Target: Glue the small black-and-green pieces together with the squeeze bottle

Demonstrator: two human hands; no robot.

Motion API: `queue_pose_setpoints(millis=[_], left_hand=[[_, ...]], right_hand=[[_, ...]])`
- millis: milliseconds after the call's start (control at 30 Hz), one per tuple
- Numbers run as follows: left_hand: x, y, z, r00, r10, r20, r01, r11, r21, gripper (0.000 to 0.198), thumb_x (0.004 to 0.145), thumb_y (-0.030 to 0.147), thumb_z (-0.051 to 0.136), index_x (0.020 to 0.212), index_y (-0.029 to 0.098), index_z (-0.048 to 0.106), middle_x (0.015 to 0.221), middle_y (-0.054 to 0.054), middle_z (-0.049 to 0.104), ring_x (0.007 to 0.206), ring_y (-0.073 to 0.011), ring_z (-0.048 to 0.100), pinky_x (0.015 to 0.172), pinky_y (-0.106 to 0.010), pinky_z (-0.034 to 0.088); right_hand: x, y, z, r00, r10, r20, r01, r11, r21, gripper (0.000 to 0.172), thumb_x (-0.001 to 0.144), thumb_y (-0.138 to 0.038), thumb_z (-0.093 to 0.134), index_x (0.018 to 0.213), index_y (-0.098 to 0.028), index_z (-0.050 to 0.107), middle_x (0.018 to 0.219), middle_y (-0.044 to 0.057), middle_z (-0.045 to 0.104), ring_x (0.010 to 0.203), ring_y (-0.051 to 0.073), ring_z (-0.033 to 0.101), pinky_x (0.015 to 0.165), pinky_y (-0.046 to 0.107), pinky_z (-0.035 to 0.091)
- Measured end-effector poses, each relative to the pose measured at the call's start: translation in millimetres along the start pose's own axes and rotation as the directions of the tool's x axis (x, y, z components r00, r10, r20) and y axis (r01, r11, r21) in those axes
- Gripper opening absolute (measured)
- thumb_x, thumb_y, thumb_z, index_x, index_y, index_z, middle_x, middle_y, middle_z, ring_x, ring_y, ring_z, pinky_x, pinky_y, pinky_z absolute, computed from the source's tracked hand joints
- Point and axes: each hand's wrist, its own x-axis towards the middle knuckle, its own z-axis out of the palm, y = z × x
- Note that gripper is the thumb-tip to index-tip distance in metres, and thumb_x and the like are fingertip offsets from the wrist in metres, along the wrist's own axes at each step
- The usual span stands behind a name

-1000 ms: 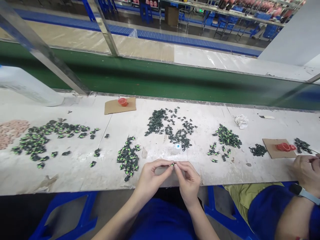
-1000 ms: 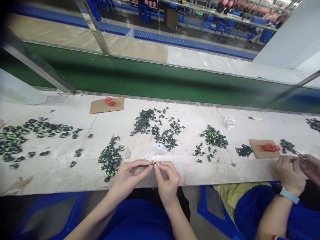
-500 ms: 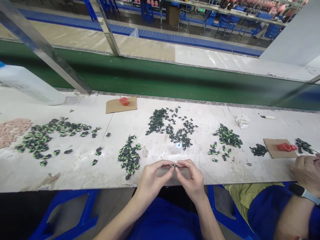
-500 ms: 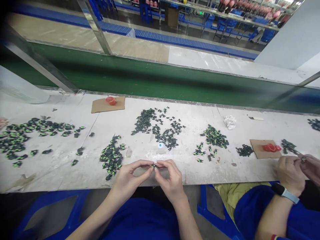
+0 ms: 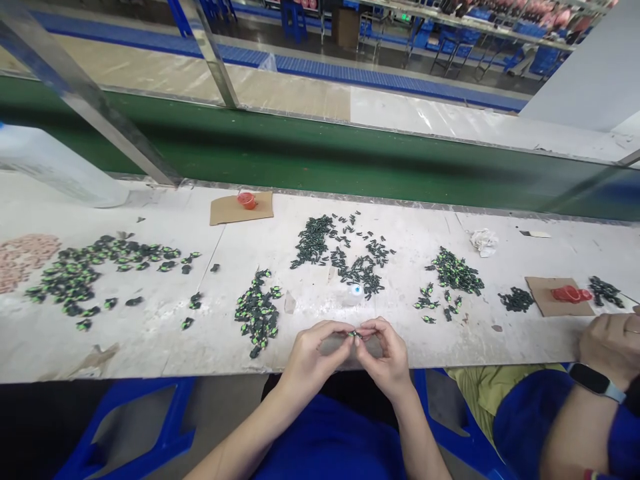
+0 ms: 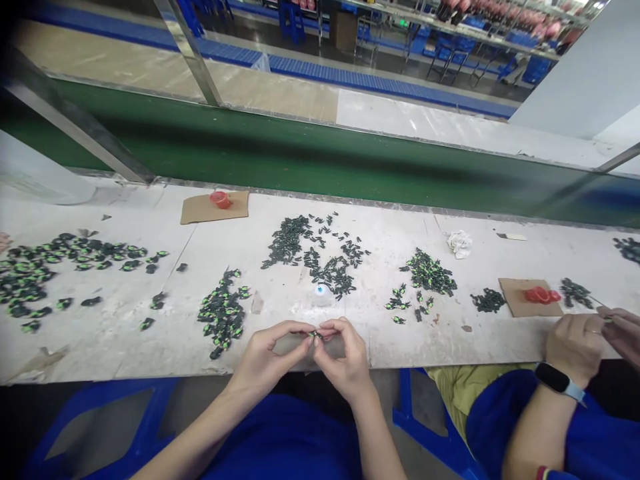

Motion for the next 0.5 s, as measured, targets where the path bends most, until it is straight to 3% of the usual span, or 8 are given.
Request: queue_pose_setpoints(millis=[100, 167, 267, 333, 400, 500], left_hand=[[3, -7, 0.5, 0.999, 0.025, 0.041, -0.028, 0.997, 0.067, 0.035, 0.081, 0.027, 0.065, 0.116, 0.021, 0.062, 0.1, -0.005, 0.075, 0.096, -0.0205, 0.07, 0.087, -0.033, 0.056], [6, -12, -8.3, 0.997, 0.076, 0.013, -0.077, 0.981, 0.178, 0.041, 0.083, 0.03, 0.065, 0.122, 0.022, 0.058, 0.106, -0.006, 0.073, 0.102, -0.0214, 0.068, 0.091, -0.035, 0.054], [11, -21, -35.2, 0.966, 0.229, -0.123, -0.156, 0.89, 0.429, 0.024, 0.089, 0.029, 0.055, 0.109, 0.021, 0.065, 0.103, -0.007, 0.073, 0.099, -0.0236, 0.066, 0.088, -0.039, 0.053], [16, -28, -56.0, 0.935, 0.286, -0.212, -0.104, 0.789, 0.605, 0.022, 0.091, 0.027, 0.05, 0.098, 0.02, 0.069, 0.096, -0.008, 0.073, 0.095, -0.026, 0.063, 0.084, -0.042, 0.052], [20, -35, -72.6, 0.912, 0.305, -0.274, -0.007, 0.68, 0.733, 0.023, 0.091, 0.025, 0.049, 0.088, 0.019, 0.071, 0.092, -0.01, 0.073, 0.091, -0.0287, 0.06, 0.079, -0.043, 0.049], [24, -39, -84.5, 0.936, 0.246, -0.252, 0.074, 0.562, 0.824, 0.025, 0.09, 0.02, 0.048, 0.086, 0.021, 0.072, 0.091, -0.009, 0.072, 0.091, -0.0303, 0.056, 0.074, -0.042, 0.045]], right_hand=[[5, 8, -20, 1.0, -0.017, -0.023, 0.013, 0.986, -0.167, 0.009, 0.085, -0.018, 0.058, 0.092, -0.022, 0.063, 0.078, 0.002, 0.065, 0.07, 0.016, 0.064, 0.065, 0.029, 0.055], [9, 17, -39, 0.993, -0.012, -0.119, -0.025, 0.951, -0.307, 0.008, 0.087, -0.021, 0.057, 0.089, -0.021, 0.065, 0.08, 0.004, 0.066, 0.073, 0.018, 0.064, 0.067, 0.032, 0.054], [16, 30, -66, 0.952, -0.085, -0.293, -0.083, 0.853, -0.516, 0.013, 0.087, -0.027, 0.056, 0.089, -0.02, 0.066, 0.086, 0.008, 0.065, 0.078, 0.021, 0.061, 0.07, 0.038, 0.053], [20, 34, -74, 0.921, -0.158, -0.355, -0.1, 0.788, -0.608, 0.015, 0.086, -0.03, 0.057, 0.092, -0.02, 0.068, 0.092, 0.01, 0.063, 0.087, 0.024, 0.06, 0.077, 0.043, 0.052], [24, 33, -70, 0.924, -0.195, -0.328, -0.064, 0.768, -0.637, 0.019, 0.086, -0.033, 0.06, 0.098, -0.02, 0.067, 0.098, 0.01, 0.061, 0.096, 0.026, 0.058, 0.084, 0.046, 0.05], [28, 28, -45, 0.975, -0.166, -0.149, 0.04, 0.788, -0.615, 0.033, 0.086, -0.038, 0.061, 0.115, -0.023, 0.062, 0.104, 0.01, 0.06, 0.103, 0.028, 0.055, 0.089, 0.048, 0.048]])
